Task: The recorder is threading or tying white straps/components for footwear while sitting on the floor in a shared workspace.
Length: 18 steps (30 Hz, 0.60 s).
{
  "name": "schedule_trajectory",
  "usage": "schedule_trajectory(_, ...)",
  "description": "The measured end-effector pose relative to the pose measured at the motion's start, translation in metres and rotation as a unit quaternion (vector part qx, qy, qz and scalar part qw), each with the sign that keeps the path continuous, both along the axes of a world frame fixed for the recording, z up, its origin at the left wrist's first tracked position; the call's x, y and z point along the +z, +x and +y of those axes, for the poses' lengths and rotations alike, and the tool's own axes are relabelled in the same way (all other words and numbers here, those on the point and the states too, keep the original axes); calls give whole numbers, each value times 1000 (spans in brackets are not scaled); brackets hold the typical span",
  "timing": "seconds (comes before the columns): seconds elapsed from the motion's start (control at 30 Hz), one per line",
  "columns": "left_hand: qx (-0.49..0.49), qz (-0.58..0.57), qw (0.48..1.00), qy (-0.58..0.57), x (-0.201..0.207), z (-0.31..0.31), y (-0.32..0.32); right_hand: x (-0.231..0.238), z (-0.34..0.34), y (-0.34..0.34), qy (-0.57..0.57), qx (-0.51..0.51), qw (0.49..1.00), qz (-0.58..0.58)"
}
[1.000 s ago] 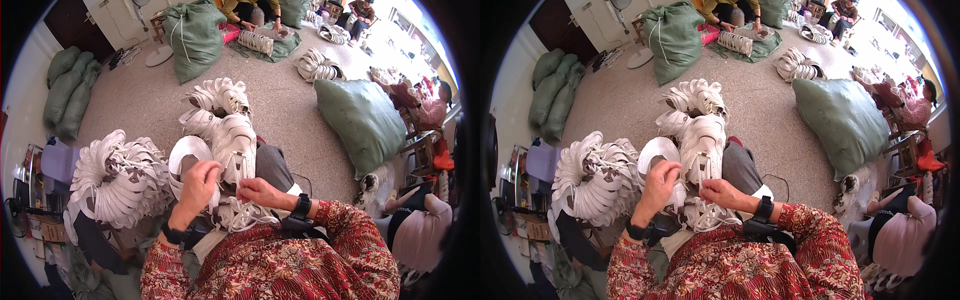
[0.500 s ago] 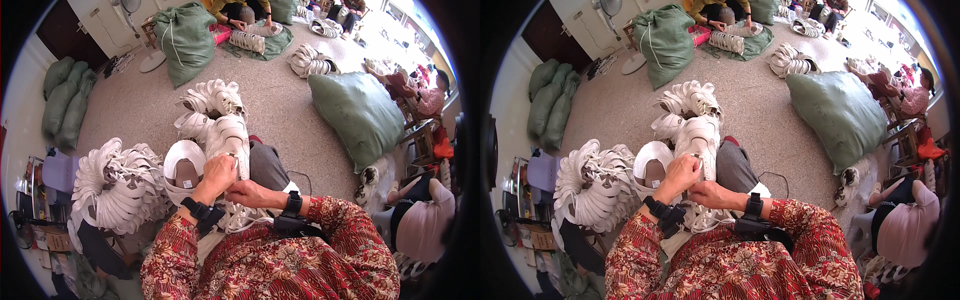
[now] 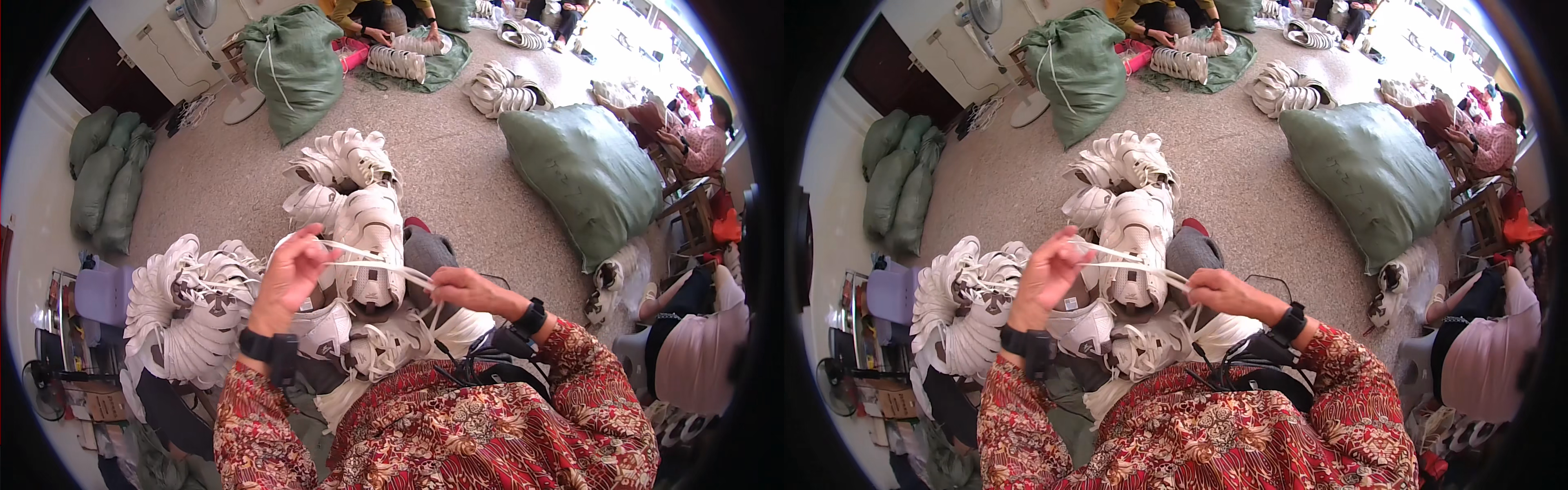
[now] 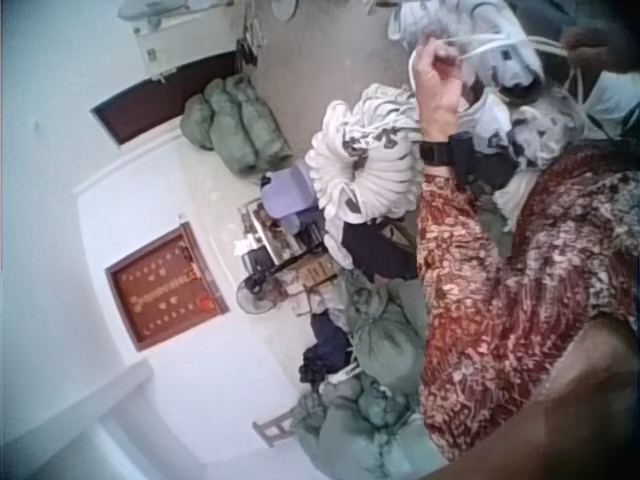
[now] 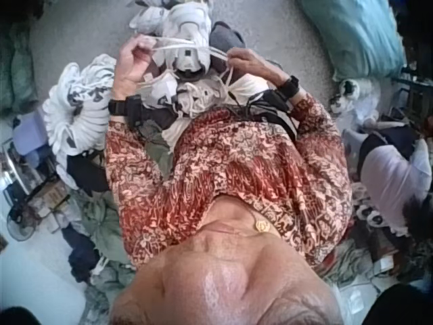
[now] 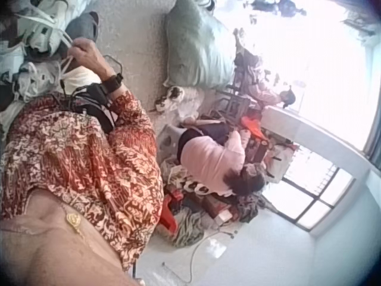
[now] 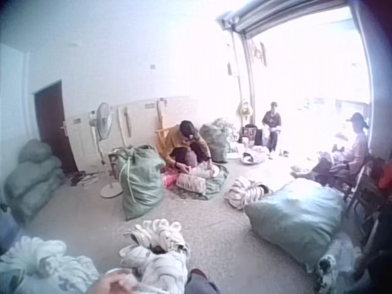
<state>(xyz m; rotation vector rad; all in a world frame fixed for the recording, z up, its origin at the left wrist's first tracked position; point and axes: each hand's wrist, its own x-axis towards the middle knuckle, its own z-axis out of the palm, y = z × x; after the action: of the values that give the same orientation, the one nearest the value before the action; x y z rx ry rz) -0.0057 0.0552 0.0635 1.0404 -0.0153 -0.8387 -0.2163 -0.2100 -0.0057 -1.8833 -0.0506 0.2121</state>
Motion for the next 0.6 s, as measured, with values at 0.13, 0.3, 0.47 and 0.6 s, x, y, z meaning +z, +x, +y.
schedule_trajectory(0.13, -17, 16, 998, -60, 19, 66, 29, 15, -18, -18, 210, -98, 972, 42)
schedule_trajectory(0.3, -106, -264, 890, 357, 36, 101, 23, 10, -49, -47, 510, -202, 836, 10)
schedule_trajectory(0.47, -160, -559, 649, 491, 35, 163, 24, -2, -101, -86, 609, -273, 741, -77)
schedule_trajectory(0.6, -109, -527, 668, 513, 12, 194, 30, -26, -156, -125, 659, -263, 687, -158)
